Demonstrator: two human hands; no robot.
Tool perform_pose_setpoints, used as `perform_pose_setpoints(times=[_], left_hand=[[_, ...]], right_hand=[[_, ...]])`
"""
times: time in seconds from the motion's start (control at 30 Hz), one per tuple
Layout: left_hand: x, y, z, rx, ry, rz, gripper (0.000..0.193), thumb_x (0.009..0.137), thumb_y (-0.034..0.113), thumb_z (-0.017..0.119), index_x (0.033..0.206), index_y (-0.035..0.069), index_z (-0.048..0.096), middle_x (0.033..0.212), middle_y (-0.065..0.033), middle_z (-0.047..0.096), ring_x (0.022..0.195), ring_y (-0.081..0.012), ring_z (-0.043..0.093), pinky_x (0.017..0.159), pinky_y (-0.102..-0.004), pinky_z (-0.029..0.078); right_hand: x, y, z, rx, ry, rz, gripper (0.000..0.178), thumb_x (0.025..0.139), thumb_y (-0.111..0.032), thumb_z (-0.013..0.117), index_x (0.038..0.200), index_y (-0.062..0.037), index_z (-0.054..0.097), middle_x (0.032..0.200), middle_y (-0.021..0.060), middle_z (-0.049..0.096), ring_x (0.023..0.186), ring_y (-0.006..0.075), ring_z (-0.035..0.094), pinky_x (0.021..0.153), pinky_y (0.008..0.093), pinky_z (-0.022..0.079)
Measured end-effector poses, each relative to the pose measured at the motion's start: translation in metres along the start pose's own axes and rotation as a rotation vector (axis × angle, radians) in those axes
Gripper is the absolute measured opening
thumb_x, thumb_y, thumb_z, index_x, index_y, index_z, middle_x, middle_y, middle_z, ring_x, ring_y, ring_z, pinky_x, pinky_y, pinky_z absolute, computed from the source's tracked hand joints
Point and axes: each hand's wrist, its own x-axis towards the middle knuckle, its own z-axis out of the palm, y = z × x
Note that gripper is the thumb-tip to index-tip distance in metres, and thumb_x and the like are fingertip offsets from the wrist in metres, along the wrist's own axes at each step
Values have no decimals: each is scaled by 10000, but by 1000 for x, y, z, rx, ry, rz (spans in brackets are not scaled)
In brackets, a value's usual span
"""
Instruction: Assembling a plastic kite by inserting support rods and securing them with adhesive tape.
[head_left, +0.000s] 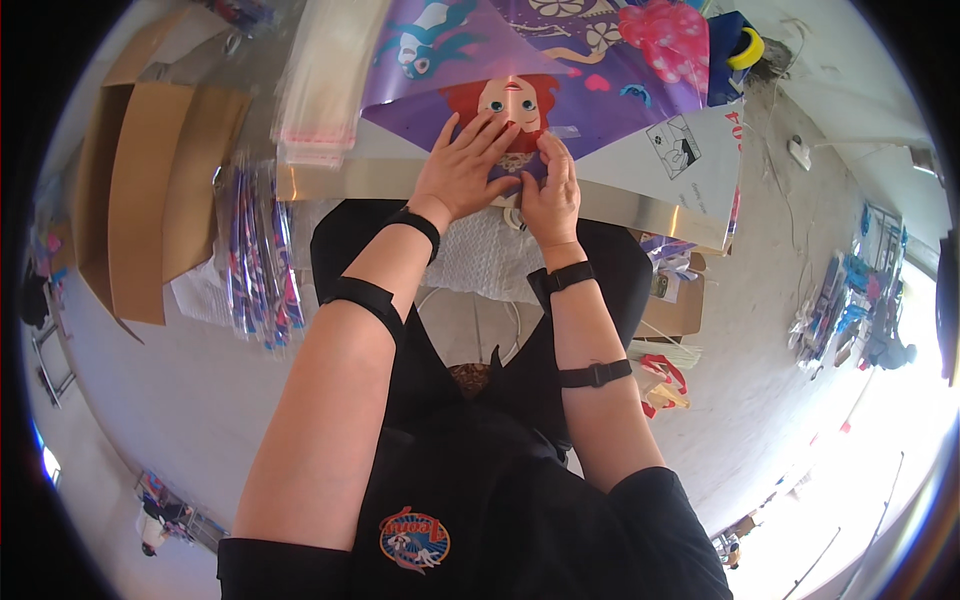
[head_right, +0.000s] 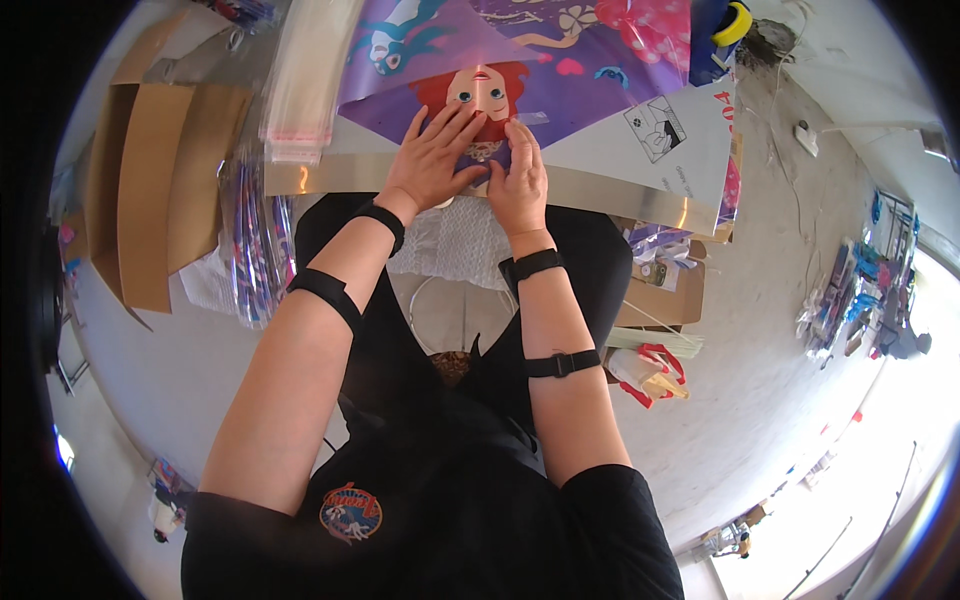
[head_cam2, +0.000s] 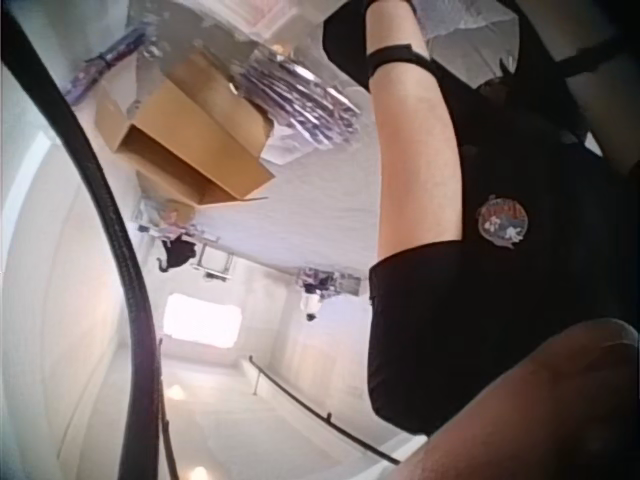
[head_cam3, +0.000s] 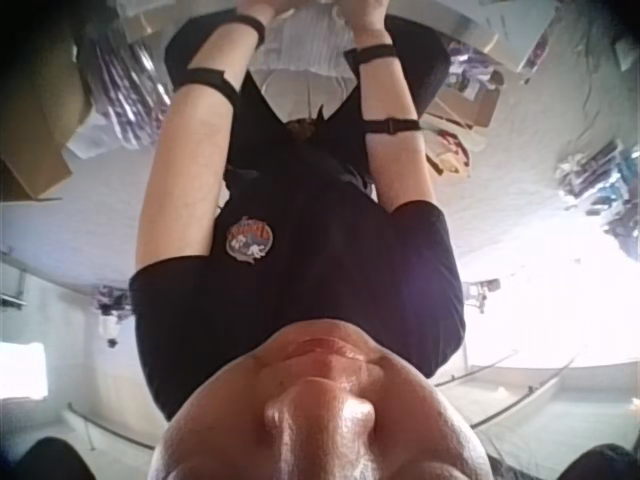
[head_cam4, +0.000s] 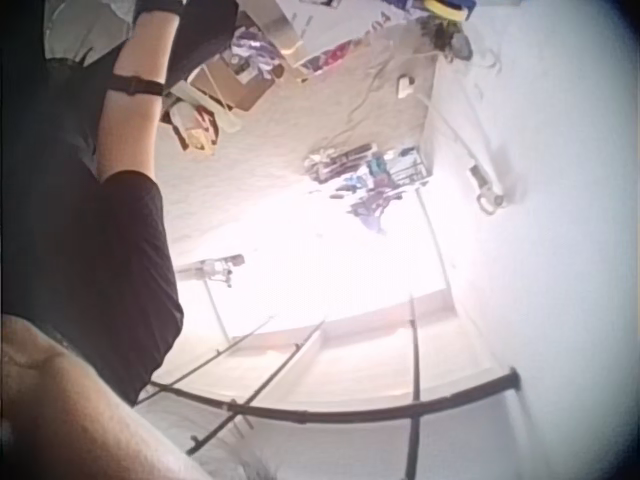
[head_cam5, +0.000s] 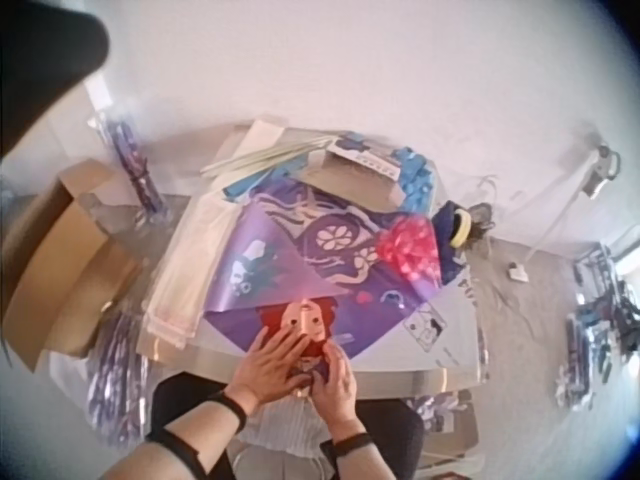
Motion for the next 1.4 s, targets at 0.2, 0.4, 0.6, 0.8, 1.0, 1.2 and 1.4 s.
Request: perform_pose_setpoints(times=[0.2, 0.4, 0.6, 0.8, 1.0, 1.2, 1.4], left_hand=[[0, -3, -4, -54, -24, 28, 885, 771, 620, 588, 1489, 199, 286, 1548, -29, 260, 1430, -187, 221, 1166, -477, 130], [8, -1, -18, 17, -176, 51, 960, 733, 676, 602, 1501, 224, 247, 1560, -35, 228, 1447, -207, 170, 1173, -483, 107], [5, -7, -15, -137, -31, 26, 838, 761, 546, 672, 1447, 168, 372, 1505, -94, 341, 1409, -253, 276, 1153, -490, 179], [-1, 18, -42, -1449, -143, -785, 456, 905, 456, 603, 1165, 81, 626, 1081, -1, 641, 993, -92, 555, 840, -253, 388], [-27, 24, -38, -1614, -389, -673, 313, 874, 341, 680, 1028, 71, 646, 903, 11, 627, 832, -76, 550, 746, -238, 409], [-40, 33, -32, -1590, -243, -690, 194, 875, 226, 696, 922, 41, 661, 798, 7, 626, 698, -62, 541, 655, -209, 437], [-44, 39, -20, -1273, -87, -609, 223, 908, 227, 657, 890, 5, 675, 755, 7, 641, 685, -47, 550, 624, -204, 440]], right_hand=[[0, 4, 2, 37, 12, 34, 528, 734, 81, 624, 1235, -14, 485, 1267, 189, 529, 1138, 374, 547, 949, 386, 485], [1, 7, -1, 7, 21, 48, 494, 741, 65, 618, 1211, -21, 496, 1264, 189, 534, 1164, 384, 520, 981, 408, 448], [1, -9, -14, 234, 24, 125, 491, 746, 59, 636, 1211, -47, 516, 1247, 160, 560, 1118, 327, 568, 907, 367, 491], [-40, -55, -46, 306, -38, 186, 343, 740, 73, 655, 1062, -39, 618, 1024, 110, 650, 911, 275, 643, 794, 344, 517], [-71, -75, -42, 386, -109, 98, 260, 781, 95, 645, 1015, -16, 629, 1037, 94, 649, 905, 173, 653, 788, 272, 527], [-90, -65, -32, 437, -42, 358, 196, 787, 54, 667, 959, -13, 602, 888, 89, 658, 734, 179, 652, 665, 273, 526], [-85, -53, -15, 613, 2, 730, 235, 838, -13, 667, 1037, 6, 543, 801, 65, 656, 682, 101, 625, 571, 228, 493]])
